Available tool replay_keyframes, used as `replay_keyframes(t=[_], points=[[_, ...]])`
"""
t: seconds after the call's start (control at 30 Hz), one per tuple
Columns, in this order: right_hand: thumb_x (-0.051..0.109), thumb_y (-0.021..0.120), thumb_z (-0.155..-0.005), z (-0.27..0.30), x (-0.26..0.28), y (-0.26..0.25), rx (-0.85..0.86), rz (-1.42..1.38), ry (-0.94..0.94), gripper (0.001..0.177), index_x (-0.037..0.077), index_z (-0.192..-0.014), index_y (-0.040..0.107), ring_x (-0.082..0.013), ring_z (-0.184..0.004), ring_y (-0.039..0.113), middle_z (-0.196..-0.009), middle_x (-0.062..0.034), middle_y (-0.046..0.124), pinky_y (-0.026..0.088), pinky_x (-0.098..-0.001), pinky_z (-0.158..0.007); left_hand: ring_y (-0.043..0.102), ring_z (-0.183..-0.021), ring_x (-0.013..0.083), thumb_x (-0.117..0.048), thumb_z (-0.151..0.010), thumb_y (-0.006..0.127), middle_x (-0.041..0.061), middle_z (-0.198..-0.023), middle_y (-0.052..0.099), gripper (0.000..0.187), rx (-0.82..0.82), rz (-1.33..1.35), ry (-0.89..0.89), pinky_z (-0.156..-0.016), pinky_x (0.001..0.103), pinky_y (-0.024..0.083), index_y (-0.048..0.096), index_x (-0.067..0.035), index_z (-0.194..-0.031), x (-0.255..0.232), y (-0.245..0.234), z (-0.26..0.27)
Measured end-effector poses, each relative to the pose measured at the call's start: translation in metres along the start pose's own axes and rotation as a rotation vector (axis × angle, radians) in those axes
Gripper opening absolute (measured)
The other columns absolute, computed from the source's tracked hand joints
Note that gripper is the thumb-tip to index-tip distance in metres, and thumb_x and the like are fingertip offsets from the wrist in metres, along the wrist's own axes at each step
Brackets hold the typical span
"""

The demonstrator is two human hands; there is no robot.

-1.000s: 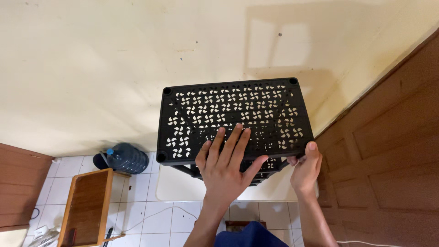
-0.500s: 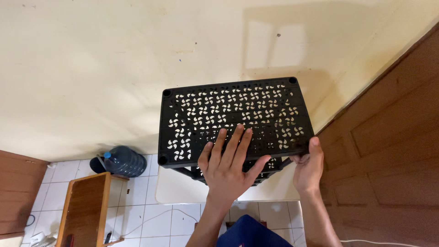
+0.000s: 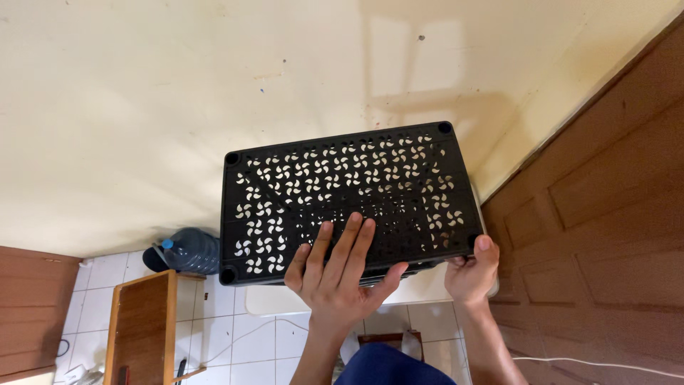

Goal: The person assembles a black plastic multi-tiered shelf by inserting perforated trays into the frame and securing them. They repeatedly adjust the trays and legs to ensure stability.

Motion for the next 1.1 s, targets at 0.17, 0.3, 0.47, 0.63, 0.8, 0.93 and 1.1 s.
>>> replay_keyframes(t=[0.17, 0.3, 0.47, 0.63, 0.8, 0.93, 1.1], points=[[0.036, 0.058, -0.103, -0.005, -0.001, 0.000, 0.036, 0.054, -0.022, 0.037, 0.005, -0.084, 0.062, -0.0100, -0.057, 0.043, -0.072, -0.0019, 0.057, 0.035, -0.0279, -0.053, 0.057, -0.125, 0.0166, -0.071, -0.093, 0.063, -0.008, -0.128, 0.072, 0.057, -0.014, 0.031, -0.006, -0.109, 0.039, 0.029, 0.075, -0.024, -0.124, 0.002, 0.005, -0.003], [0.038, 0.055, -0.104, -0.011, 0.013, 0.027, 0.002, 0.148, -0.018, 0.038, 0.003, -0.090, 0.061, -0.0107, -0.065, 0.050, -0.079, -0.0034, 0.060, 0.039, -0.0276, -0.058, 0.057, -0.126, 0.0187, -0.067, -0.094, 0.066, -0.004, -0.132, 0.070, 0.058, 0.028, 0.061, 0.000, -0.109, 0.040, 0.030, 0.073, -0.020, -0.127, 0.002, 0.004, -0.010], [0.037, 0.055, -0.111, -0.001, 0.060, 0.101, -0.058, 0.690, -0.409, 0.038, 0.003, -0.128, 0.052, -0.0104, -0.096, 0.050, -0.108, -0.0004, 0.054, 0.040, -0.0267, -0.084, 0.056, -0.130, 0.0243, -0.051, -0.098, 0.067, 0.001, -0.135, 0.068, 0.051, 0.075, 0.182, -0.036, -0.111, 0.041, 0.029, 0.069, -0.013, -0.131, -0.003, -0.003, -0.021], [0.011, 0.061, -0.102, 0.019, 0.112, 0.173, 0.066, 1.399, -0.844, 0.026, 0.001, -0.125, 0.060, -0.0297, -0.118, 0.055, -0.118, -0.0145, 0.060, 0.037, -0.0445, -0.108, 0.062, -0.133, 0.0272, -0.021, -0.100, 0.065, 0.010, -0.129, 0.071, 0.031, 0.174, 0.603, -0.171, -0.117, 0.045, 0.037, 0.067, -0.005, -0.126, 0.003, -0.025, -0.024], [0.006, 0.071, -0.090, 0.031, 0.099, 0.219, 0.522, 1.541, -0.868, 0.020, 0.004, -0.109, 0.074, -0.0246, -0.123, 0.063, -0.116, -0.0072, 0.072, 0.036, -0.0508, -0.118, 0.068, -0.127, 0.0295, -0.008, -0.100, 0.066, 0.015, -0.124, 0.072, 0.022, 0.165, 0.958, -0.243, -0.113, 0.042, 0.050, 0.068, -0.001, -0.120, 0.012, -0.048, -0.017], [0.011, 0.074, -0.089, 0.035, 0.080, 0.233, 0.630, 1.438, -0.823, 0.021, 0.005, -0.109, 0.072, -0.0277, -0.117, 0.064, -0.113, -0.0093, 0.070, 0.046, -0.0445, -0.108, 0.069, -0.113, 0.0281, -0.006, -0.099, 0.067, 0.013, -0.111, 0.071, 0.012, -0.040, 0.826, -0.392, -0.100, 0.036, 0.055, 0.071, -0.005, -0.110, 0.032, -0.055, -0.007], [0.021, 0.079, -0.086, 0.039, 0.071, 0.242, 0.562, 1.505, -0.856, 0.024, 0.007, -0.103, 0.070, -0.0278, -0.106, 0.064, -0.103, -0.0068, 0.068, 0.047, -0.0443, -0.097, 0.056, -0.103, 0.0245, -0.013, -0.103, 0.061, 0.014, -0.111, 0.057, 0.025, -0.176, 0.788, -0.678, -0.093, 0.035, 0.047, 0.056, -0.003, -0.125, 0.069, -0.035, -0.002]])
Point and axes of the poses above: each hand's wrist, its own z-axis away from the middle knuckle, its own y-axis out of the palm, x = y × z, the point moved 1 cm from there along -z, towards the middle knuckle
